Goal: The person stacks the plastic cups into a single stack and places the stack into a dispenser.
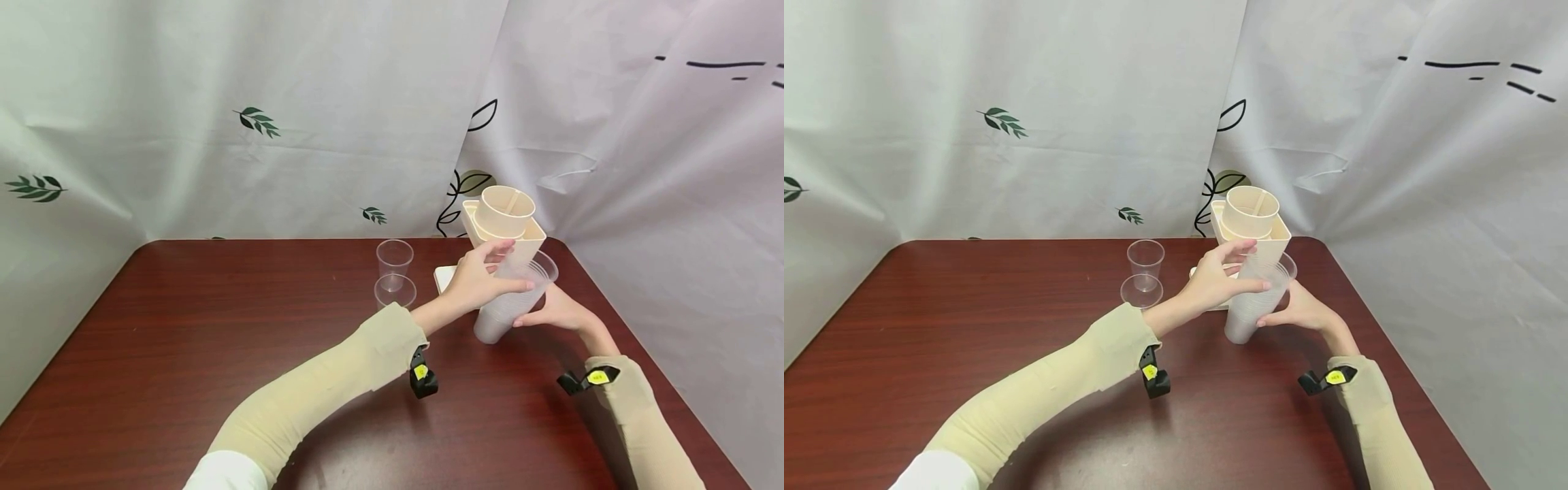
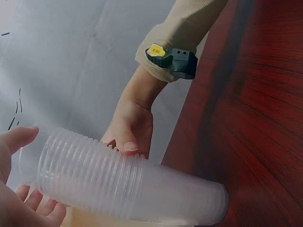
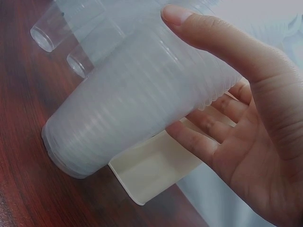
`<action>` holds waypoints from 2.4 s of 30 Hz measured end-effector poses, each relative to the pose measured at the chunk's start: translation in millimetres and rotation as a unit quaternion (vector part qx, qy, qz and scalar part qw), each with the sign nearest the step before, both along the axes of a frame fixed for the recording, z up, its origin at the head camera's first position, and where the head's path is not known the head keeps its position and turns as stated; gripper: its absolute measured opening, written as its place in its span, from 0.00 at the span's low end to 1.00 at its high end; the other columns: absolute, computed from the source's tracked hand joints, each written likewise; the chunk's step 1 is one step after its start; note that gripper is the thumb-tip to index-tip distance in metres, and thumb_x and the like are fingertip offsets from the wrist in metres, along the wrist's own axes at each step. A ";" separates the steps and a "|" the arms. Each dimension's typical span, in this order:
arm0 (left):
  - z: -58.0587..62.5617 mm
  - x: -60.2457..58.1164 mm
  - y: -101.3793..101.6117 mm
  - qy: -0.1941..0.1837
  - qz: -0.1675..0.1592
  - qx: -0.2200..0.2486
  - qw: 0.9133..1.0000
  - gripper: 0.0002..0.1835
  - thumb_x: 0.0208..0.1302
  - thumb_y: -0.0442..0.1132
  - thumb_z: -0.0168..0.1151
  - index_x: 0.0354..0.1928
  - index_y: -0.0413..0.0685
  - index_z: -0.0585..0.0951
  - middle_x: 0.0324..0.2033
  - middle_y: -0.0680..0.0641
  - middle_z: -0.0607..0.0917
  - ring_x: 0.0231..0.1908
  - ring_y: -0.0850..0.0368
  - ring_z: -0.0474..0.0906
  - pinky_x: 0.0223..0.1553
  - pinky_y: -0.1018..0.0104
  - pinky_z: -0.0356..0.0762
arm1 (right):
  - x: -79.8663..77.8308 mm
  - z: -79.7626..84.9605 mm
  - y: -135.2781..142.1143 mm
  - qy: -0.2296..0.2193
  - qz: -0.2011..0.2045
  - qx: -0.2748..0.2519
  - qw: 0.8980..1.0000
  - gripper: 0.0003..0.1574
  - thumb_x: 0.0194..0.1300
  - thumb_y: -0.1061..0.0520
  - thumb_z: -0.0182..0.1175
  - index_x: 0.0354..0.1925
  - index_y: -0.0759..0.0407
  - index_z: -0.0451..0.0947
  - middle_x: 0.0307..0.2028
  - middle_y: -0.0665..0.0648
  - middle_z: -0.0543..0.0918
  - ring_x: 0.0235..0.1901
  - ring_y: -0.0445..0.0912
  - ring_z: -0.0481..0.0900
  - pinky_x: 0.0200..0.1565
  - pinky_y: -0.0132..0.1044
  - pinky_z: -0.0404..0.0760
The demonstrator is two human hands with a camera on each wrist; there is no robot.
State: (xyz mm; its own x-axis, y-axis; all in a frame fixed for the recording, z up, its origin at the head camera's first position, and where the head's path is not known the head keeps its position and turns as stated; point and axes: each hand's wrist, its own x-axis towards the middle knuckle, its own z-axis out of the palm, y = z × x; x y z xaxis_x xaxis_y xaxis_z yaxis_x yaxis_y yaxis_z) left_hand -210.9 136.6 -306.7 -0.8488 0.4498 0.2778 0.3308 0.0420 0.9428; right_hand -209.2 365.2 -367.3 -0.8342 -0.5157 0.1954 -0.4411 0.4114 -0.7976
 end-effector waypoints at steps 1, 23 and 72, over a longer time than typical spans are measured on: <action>-0.3 0.0 0.0 -0.001 -0.001 0.001 1.000 0.36 0.48 0.37 0.75 0.62 0.45 0.74 0.59 0.47 0.80 0.56 0.58 0.78 0.56 0.77 0.74 | 0.1 0.0 0.1 -0.001 -0.001 0.001 1.000 0.49 0.45 0.72 0.72 0.63 0.56 0.62 0.50 0.36 0.77 0.49 0.30 0.75 0.52 0.19 0.71; -10.1 0.8 -3.1 -0.016 0.000 -0.016 1.000 0.35 0.51 0.40 0.74 0.63 0.45 0.74 0.61 0.50 0.78 0.54 0.57 0.79 0.55 0.74 0.75 | 0.9 -1.2 -1.9 0.008 -0.001 -0.004 1.000 0.53 0.43 0.73 0.72 0.65 0.62 0.58 0.54 0.39 0.73 0.52 0.31 0.72 0.54 0.19 0.68; -15.1 -2.8 -126.8 -0.008 0.155 0.031 0.987 0.35 0.48 0.38 0.76 0.62 0.51 0.75 0.59 0.51 0.79 0.58 0.53 0.74 0.65 0.57 0.69 | 1.9 -1.5 -2.2 0.004 -0.011 -0.002 1.000 0.55 0.40 0.72 0.73 0.65 0.58 0.60 0.50 0.40 0.76 0.51 0.33 0.72 0.56 0.20 0.62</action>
State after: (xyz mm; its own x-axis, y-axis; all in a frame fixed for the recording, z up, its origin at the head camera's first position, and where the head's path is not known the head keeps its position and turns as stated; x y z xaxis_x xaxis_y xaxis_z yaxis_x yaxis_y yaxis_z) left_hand -213.7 9.8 -321.8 -0.9477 0.1503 0.2816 0.2956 0.0810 0.9519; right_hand -207.3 363.0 -368.8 -0.8437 -0.4963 0.2045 -0.4384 0.4172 -0.7961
